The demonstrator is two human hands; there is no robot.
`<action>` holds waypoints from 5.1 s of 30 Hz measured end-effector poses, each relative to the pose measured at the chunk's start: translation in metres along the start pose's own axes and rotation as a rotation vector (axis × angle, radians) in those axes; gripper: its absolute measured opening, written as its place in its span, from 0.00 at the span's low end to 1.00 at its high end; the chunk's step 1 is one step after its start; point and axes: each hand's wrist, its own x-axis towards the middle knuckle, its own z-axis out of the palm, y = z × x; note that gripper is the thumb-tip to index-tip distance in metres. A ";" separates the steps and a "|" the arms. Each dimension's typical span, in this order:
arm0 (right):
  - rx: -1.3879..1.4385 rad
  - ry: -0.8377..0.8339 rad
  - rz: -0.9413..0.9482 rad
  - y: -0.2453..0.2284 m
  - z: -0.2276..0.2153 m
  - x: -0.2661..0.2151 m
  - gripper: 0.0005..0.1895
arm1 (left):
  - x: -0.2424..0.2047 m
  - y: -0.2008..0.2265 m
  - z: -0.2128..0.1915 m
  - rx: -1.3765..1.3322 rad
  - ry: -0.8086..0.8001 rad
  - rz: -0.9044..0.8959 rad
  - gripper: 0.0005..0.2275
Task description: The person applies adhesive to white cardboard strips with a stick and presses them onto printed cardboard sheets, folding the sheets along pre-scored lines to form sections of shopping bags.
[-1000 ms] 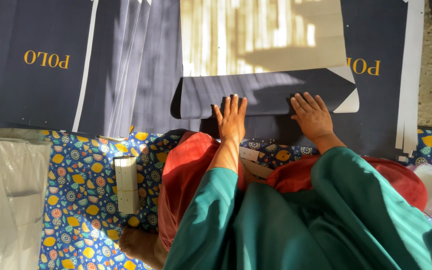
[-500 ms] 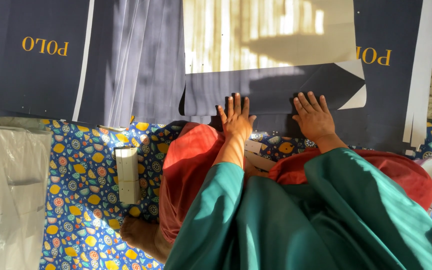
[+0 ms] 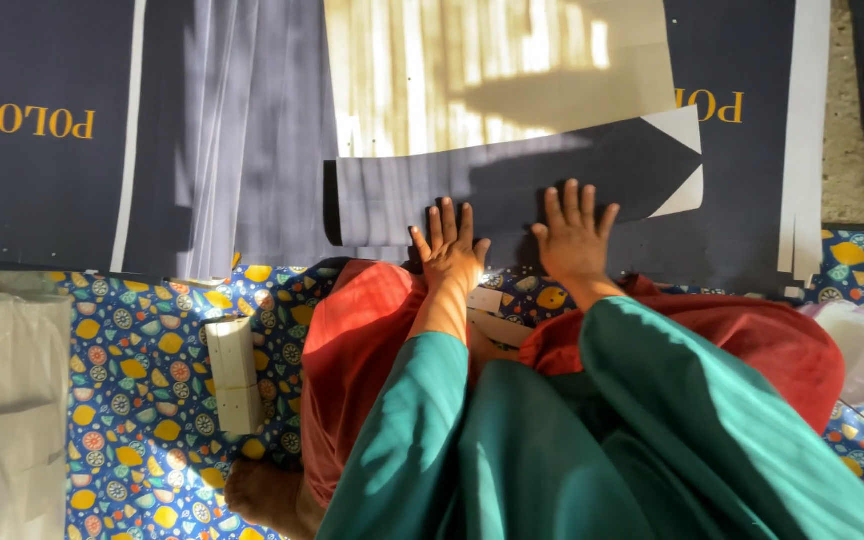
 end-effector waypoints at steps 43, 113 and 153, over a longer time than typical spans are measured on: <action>-0.198 -0.206 -0.288 0.002 0.057 0.012 0.48 | 0.037 -0.169 -0.052 -0.223 0.295 -0.162 0.30; -0.536 -0.096 -0.806 -0.162 -0.001 0.037 0.28 | 0.026 -0.205 -0.095 -0.505 0.029 -0.420 0.32; 0.668 -0.209 0.447 0.106 -0.008 -0.020 0.50 | 0.107 -0.055 0.040 -1.228 -0.123 -0.005 0.17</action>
